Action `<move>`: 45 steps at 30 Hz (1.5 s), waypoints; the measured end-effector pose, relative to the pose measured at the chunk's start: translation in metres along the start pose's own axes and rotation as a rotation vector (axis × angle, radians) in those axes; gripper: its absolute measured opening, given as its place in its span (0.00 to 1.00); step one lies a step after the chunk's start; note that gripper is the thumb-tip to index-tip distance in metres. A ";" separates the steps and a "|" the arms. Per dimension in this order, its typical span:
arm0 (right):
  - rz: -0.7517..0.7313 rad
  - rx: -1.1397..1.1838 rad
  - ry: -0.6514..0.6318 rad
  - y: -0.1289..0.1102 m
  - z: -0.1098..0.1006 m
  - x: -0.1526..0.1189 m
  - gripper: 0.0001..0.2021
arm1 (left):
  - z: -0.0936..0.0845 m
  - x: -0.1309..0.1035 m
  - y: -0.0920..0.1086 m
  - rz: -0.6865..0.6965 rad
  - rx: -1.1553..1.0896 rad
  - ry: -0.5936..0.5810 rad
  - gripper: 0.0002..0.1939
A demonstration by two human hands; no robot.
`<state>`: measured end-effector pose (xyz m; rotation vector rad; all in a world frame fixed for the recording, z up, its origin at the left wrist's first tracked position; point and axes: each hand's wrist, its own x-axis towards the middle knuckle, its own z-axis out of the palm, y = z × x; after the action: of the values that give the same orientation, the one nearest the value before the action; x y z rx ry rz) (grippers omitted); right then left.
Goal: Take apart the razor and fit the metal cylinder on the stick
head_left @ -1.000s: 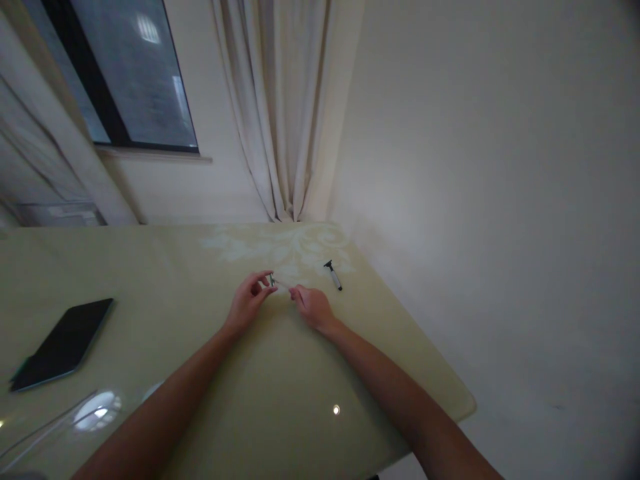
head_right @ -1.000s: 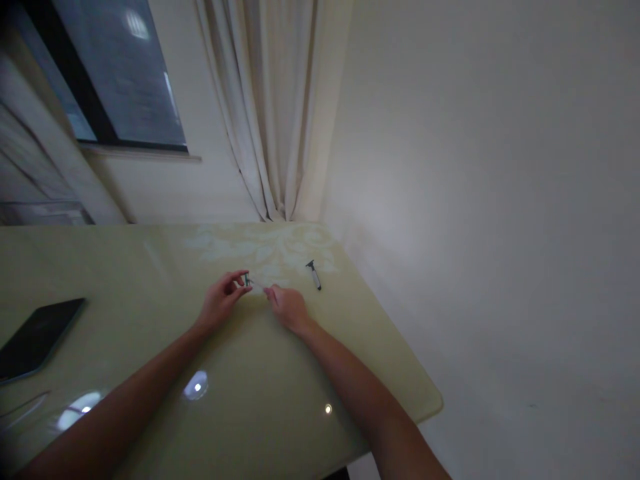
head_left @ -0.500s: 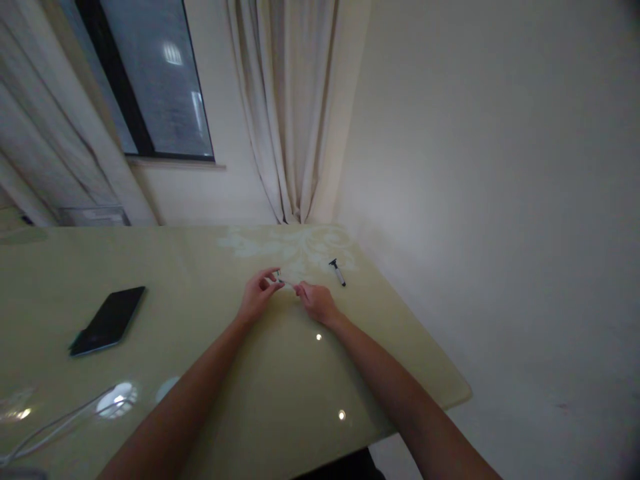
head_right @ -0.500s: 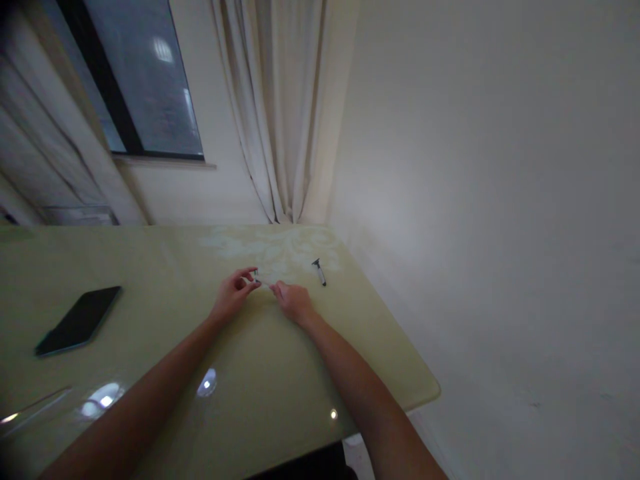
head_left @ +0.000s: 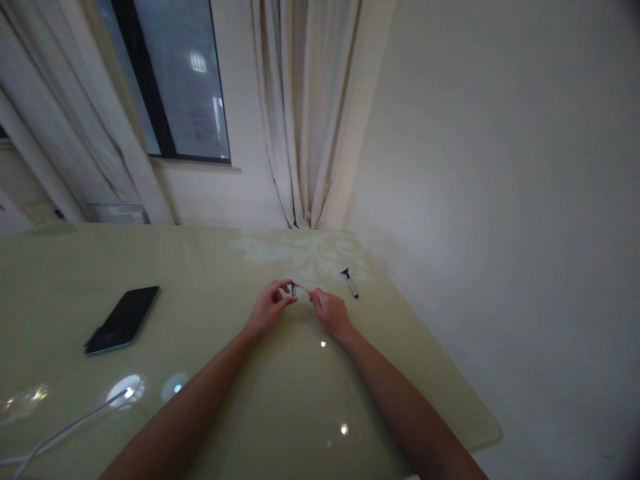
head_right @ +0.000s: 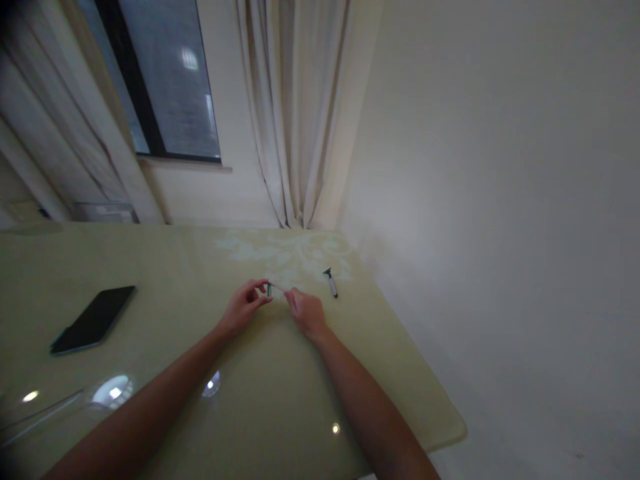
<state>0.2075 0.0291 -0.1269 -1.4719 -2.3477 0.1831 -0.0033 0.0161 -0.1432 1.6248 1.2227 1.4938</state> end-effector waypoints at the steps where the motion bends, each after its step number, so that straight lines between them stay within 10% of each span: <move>1: -0.014 0.009 -0.004 0.001 0.001 0.000 0.22 | 0.000 0.000 0.000 -0.004 0.000 -0.001 0.21; 45: 0.046 0.266 0.067 0.035 -0.010 -0.030 0.23 | 0.035 0.001 0.002 -0.125 -0.004 -0.083 0.23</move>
<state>0.2523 0.0171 -0.1355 -1.3807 -2.1418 0.4332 0.0312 0.0216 -0.1468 1.5624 1.2506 1.3386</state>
